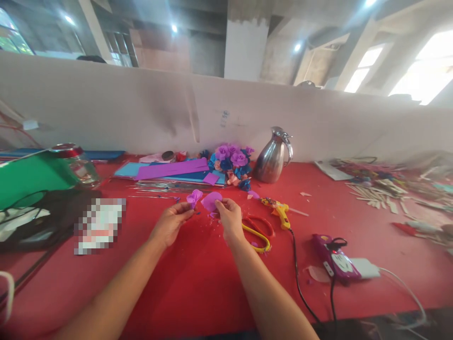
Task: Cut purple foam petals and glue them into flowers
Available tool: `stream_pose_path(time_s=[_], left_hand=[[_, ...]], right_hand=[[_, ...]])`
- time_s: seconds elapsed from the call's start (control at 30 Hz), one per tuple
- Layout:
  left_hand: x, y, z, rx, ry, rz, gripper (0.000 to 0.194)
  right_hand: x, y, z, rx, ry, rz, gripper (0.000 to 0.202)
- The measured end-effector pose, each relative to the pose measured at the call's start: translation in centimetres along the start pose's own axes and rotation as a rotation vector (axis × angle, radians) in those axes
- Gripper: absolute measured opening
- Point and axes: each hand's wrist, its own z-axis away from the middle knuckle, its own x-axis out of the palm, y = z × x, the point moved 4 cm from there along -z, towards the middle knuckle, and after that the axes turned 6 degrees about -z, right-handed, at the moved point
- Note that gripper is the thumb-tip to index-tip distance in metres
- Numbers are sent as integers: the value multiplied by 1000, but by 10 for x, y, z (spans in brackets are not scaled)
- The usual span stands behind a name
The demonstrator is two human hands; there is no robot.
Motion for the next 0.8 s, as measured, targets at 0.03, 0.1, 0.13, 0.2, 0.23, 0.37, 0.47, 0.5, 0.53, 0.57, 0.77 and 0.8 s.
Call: stream_pose_path(time_s=[0.03, 0.1, 0.13, 0.2, 0.23, 0.37, 0.47, 0.5, 0.53, 0.57, 0.77, 0.8], left_hand=[[0, 0, 0, 3, 2, 4, 30], [2, -1, 0, 17, 3, 16, 31], [2, -2, -1, 27, 4, 19, 31], [3, -3, -1, 44, 15, 7, 33], [3, -3, -1, 49, 25, -5, 33], [5, -3, -1, 71, 30, -32, 29], [7, -2, 0, 93, 9, -37, 23], [8, -2, 0, 101, -3, -48, 21], [9, -2, 1, 110, -18, -62, 19], [11, -2, 1, 122, -36, -78, 18], [17, -1, 4, 157, -99, -125, 14], [17, -1, 4, 161, -103, -125, 13]], right_hand=[[1, 1, 0, -9, -4, 7, 26], [2, 2, 1, -32, -21, 17, 27], [3, 2, 1, -47, -32, 22, 27], [4, 3, 0, -83, -51, 45, 28], [4, 3, 0, -103, -56, 65, 27], [2, 6, -3, -165, -60, 178, 25], [2, 7, -4, -207, -67, 252, 22], [2, 6, -3, -226, -72, 270, 21], [3, 5, -3, -242, -77, 282, 20], [4, 4, -2, -250, -82, 292, 20], [8, -1, 5, -237, -109, 300, 21], [9, -2, 6, -244, -111, 305, 20]])
